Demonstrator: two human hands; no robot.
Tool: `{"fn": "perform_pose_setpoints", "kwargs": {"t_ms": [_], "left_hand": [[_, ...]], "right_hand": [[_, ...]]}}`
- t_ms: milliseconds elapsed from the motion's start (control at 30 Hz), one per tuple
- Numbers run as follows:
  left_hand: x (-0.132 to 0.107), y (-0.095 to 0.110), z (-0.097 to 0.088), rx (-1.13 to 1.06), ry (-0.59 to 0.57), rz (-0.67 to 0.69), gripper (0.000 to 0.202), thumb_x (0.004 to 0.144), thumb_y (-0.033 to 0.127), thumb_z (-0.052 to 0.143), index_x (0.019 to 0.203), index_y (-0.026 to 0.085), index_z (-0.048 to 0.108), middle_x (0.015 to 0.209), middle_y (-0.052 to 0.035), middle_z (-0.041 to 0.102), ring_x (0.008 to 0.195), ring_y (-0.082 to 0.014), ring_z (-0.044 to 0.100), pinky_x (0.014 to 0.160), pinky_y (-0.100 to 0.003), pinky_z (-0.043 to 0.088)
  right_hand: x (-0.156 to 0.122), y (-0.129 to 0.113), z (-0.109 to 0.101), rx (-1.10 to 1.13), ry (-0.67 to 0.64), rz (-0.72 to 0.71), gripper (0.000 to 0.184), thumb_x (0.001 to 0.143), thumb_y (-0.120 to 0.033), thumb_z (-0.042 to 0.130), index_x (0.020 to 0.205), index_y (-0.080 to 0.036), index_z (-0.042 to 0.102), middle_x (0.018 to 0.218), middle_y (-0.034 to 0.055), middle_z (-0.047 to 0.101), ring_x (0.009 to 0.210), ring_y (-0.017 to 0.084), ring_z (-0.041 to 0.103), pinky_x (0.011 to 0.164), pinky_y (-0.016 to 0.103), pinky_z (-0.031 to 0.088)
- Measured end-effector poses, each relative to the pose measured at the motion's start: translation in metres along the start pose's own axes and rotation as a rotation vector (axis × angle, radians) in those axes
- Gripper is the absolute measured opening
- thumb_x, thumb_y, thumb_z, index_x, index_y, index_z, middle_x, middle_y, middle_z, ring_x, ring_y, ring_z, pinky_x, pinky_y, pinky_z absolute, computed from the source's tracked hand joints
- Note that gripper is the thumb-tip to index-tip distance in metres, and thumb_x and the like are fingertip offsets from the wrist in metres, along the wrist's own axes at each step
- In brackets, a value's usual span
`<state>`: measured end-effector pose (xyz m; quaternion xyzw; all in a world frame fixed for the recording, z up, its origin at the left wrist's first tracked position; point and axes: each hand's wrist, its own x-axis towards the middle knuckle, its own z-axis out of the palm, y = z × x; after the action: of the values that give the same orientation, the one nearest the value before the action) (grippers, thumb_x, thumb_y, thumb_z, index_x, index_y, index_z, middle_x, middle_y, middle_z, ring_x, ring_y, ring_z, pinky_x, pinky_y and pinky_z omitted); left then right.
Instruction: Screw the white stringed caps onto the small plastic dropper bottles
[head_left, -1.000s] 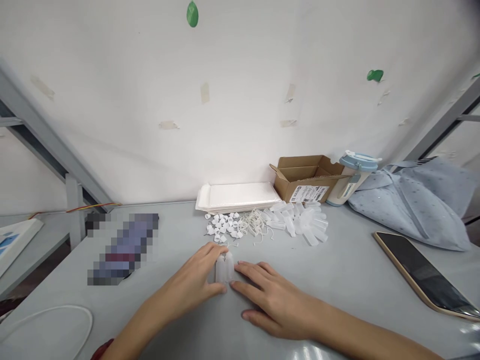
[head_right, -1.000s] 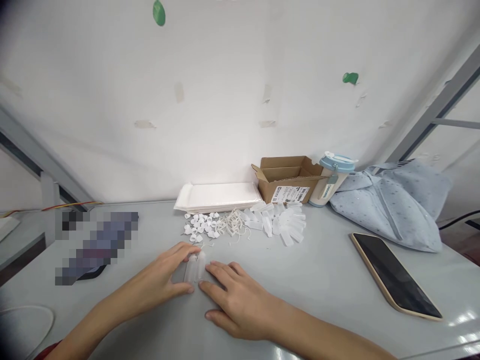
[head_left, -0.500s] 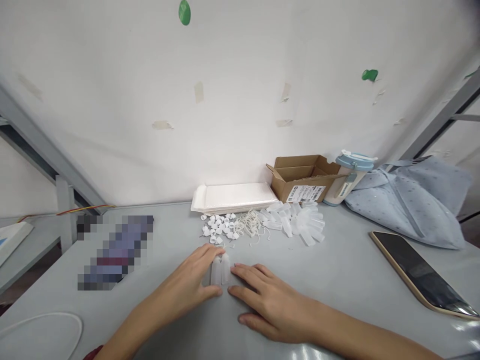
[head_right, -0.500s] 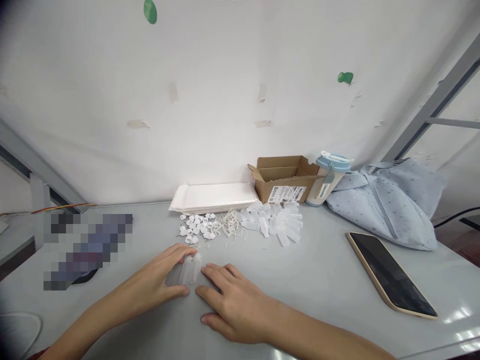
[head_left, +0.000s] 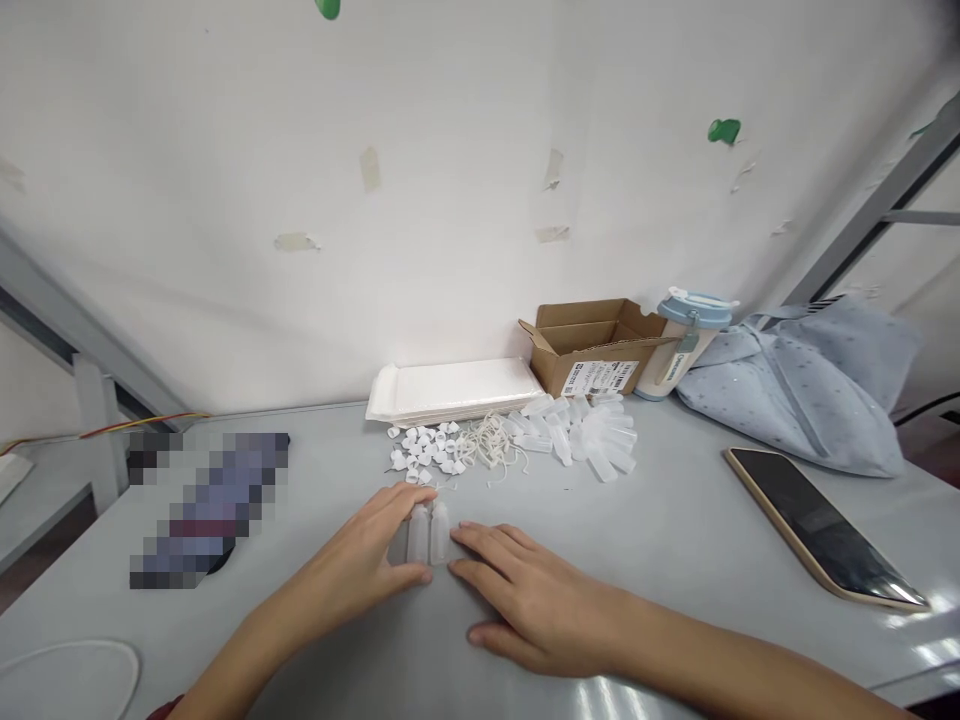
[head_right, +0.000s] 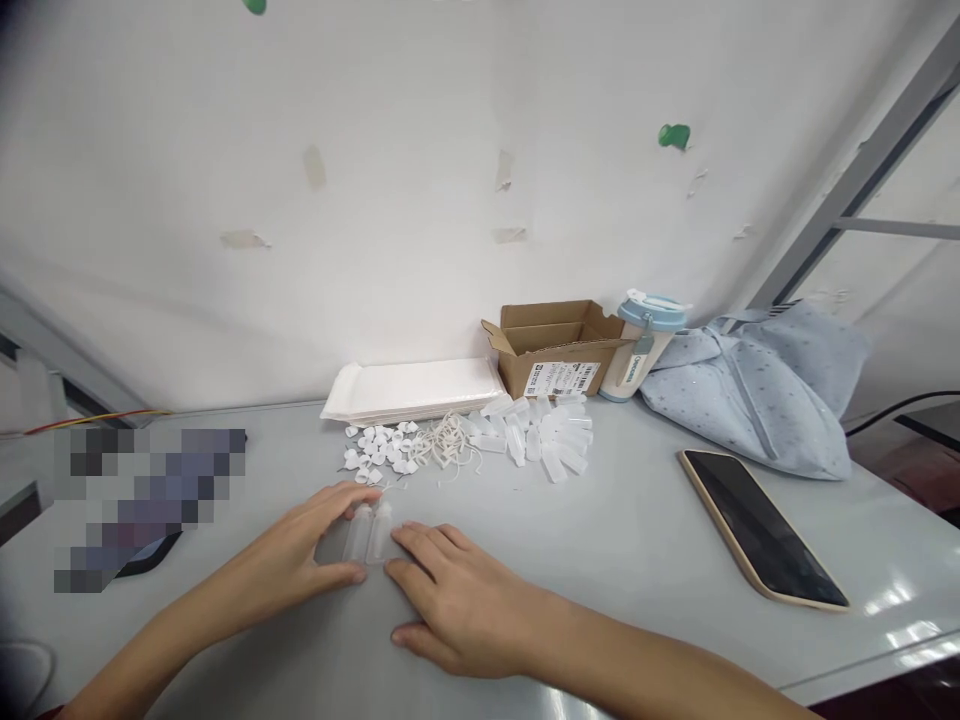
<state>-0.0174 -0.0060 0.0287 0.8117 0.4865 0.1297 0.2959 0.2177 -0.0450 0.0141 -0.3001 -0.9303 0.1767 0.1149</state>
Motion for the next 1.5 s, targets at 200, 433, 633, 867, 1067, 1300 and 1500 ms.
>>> {"fn": "perform_pose_setpoints", "kwargs": {"t_ms": [200, 433, 633, 867, 1067, 1300, 1500], "left_hand": [[0.002, 0.004, 0.002, -0.017, 0.020, 0.035, 0.058, 0.070, 0.022, 0.064, 0.125, 0.026, 0.048, 0.133, -0.0062, 0.050, 0.123, -0.0285, 0.044, 0.102, -0.045, 0.037], [0.001, -0.001, 0.006, -0.022, 0.029, 0.036, 0.063, 0.069, 0.021, 0.064, 0.129, 0.029, 0.046, 0.137, -0.0048, 0.047, 0.124, -0.0290, 0.044, 0.099, -0.044, 0.042], [0.002, 0.007, 0.006, -0.023, 0.003, 0.049, 0.060, 0.070, 0.019, 0.063, 0.127, 0.027, 0.047, 0.133, -0.0045, 0.051, 0.125, -0.0258, 0.043, 0.106, -0.043, 0.034], [0.002, 0.006, 0.007, -0.044, 0.009, 0.070, 0.056, 0.069, 0.020, 0.063, 0.124, 0.025, 0.049, 0.129, -0.0054, 0.053, 0.122, -0.0255, 0.045, 0.105, -0.043, 0.034], [0.000, 0.007, 0.005, -0.050, 0.014, 0.059, 0.059, 0.068, 0.026, 0.068, 0.123, 0.026, 0.049, 0.127, -0.0054, 0.054, 0.113, -0.0261, 0.051, 0.096, -0.039, 0.042], [0.007, 0.002, -0.017, 0.002, 0.192, -0.041, 0.034, 0.090, 0.045, 0.040, 0.109, 0.022, 0.057, 0.105, -0.0049, 0.061, 0.089, -0.0200, 0.058, 0.074, -0.031, 0.047], [0.016, -0.003, -0.009, -0.036, 0.164, 0.019, 0.038, 0.095, 0.041, 0.030, 0.099, 0.020, 0.061, 0.097, -0.0041, 0.062, 0.093, -0.0195, 0.057, 0.086, -0.032, 0.044]], "right_hand": [[-0.001, 0.000, 0.000, 0.021, 0.000, 0.002, 0.050, 0.090, -0.039, 0.047, 0.131, -0.010, 0.044, 0.142, 0.0195, 0.035, 0.133, 0.027, 0.030, 0.108, 0.041, 0.030], [0.000, 0.001, 0.000, 0.048, -0.007, 0.031, 0.053, 0.090, -0.040, 0.047, 0.133, -0.010, 0.041, 0.145, 0.0214, 0.031, 0.135, 0.029, 0.027, 0.107, 0.043, 0.030], [0.001, -0.001, 0.000, 0.045, -0.005, 0.044, 0.051, 0.089, -0.040, 0.048, 0.131, -0.011, 0.044, 0.145, 0.0206, 0.031, 0.136, 0.027, 0.025, 0.108, 0.042, 0.029], [0.003, -0.001, -0.002, 0.059, -0.013, 0.052, 0.053, 0.088, -0.041, 0.049, 0.132, -0.012, 0.044, 0.144, 0.0193, 0.033, 0.135, 0.027, 0.027, 0.108, 0.042, 0.029], [0.003, -0.001, -0.004, 0.065, -0.028, 0.058, 0.052, 0.089, -0.042, 0.048, 0.132, -0.013, 0.044, 0.146, 0.0170, 0.031, 0.137, 0.026, 0.025, 0.109, 0.041, 0.027], [0.002, 0.000, -0.005, 0.056, -0.035, 0.052, 0.052, 0.090, -0.042, 0.047, 0.131, -0.012, 0.045, 0.146, 0.0169, 0.032, 0.137, 0.026, 0.025, 0.109, 0.040, 0.027], [0.002, 0.000, -0.004, 0.041, -0.024, 0.045, 0.050, 0.090, -0.041, 0.046, 0.131, -0.011, 0.045, 0.145, 0.0173, 0.033, 0.136, 0.026, 0.027, 0.109, 0.040, 0.028]]}}
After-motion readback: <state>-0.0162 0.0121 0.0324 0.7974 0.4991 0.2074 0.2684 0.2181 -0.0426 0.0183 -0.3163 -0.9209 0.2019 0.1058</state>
